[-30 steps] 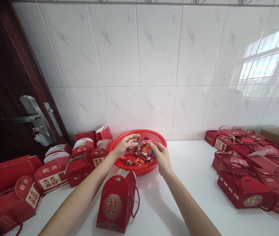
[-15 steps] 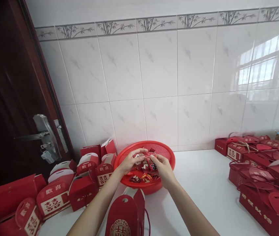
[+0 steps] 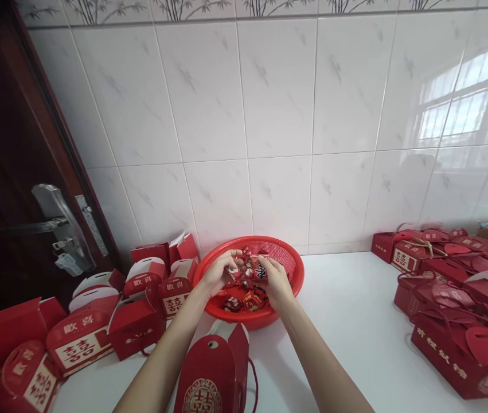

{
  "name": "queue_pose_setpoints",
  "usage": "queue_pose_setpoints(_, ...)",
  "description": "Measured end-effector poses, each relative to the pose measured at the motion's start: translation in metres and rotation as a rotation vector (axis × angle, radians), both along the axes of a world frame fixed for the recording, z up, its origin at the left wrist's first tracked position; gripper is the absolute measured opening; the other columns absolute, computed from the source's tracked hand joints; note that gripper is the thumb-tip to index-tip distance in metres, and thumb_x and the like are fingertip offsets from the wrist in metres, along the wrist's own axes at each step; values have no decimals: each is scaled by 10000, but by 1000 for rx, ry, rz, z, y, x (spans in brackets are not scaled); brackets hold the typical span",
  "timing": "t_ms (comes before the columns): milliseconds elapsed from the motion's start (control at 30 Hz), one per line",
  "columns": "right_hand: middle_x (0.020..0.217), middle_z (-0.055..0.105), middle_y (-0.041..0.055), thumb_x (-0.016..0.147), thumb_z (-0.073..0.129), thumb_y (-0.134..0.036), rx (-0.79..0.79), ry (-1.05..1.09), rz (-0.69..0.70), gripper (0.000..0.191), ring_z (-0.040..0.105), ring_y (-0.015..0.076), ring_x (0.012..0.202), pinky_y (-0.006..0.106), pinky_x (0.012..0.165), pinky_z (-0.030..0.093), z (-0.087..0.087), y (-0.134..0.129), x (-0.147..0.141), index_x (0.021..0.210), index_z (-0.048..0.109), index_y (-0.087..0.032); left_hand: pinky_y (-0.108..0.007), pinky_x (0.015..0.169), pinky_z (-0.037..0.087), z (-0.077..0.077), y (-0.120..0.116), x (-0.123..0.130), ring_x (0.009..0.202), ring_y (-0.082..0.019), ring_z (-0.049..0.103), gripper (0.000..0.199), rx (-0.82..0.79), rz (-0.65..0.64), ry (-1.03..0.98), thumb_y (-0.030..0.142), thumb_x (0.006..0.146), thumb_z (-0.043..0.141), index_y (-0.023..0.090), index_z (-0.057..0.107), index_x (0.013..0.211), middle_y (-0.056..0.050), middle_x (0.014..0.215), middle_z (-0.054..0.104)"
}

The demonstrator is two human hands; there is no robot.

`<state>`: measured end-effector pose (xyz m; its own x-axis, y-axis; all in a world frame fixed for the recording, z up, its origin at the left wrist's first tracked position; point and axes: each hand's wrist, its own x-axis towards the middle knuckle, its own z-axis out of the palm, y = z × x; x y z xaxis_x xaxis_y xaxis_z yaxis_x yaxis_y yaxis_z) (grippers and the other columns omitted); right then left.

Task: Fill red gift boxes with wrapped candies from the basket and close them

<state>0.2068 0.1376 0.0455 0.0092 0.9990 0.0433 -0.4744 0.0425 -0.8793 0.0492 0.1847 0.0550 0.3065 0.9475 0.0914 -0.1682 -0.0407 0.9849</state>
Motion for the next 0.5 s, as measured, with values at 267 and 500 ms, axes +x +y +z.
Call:
queue_pose_setpoints(267,920,755,53,679,790,-415,-14,33,-13,233,695,266,886,365,689,619,0,0,3,825,753,-237,-198,476,340,2,-5,-1,492,-90,494,457,-58,75,-67,87,507,551,189,609,949,52,598,600)
queue_pose_setpoints(500,851,726,11,616,821,-290,-6,72,-42,231,690,214,845,353,745,610,-3,0,5,747,640,-231,-254,741,485,5,-10,1,885,-175,679,638,-54,74,-122,91,583,672,194,622,1210,-49,951,732)
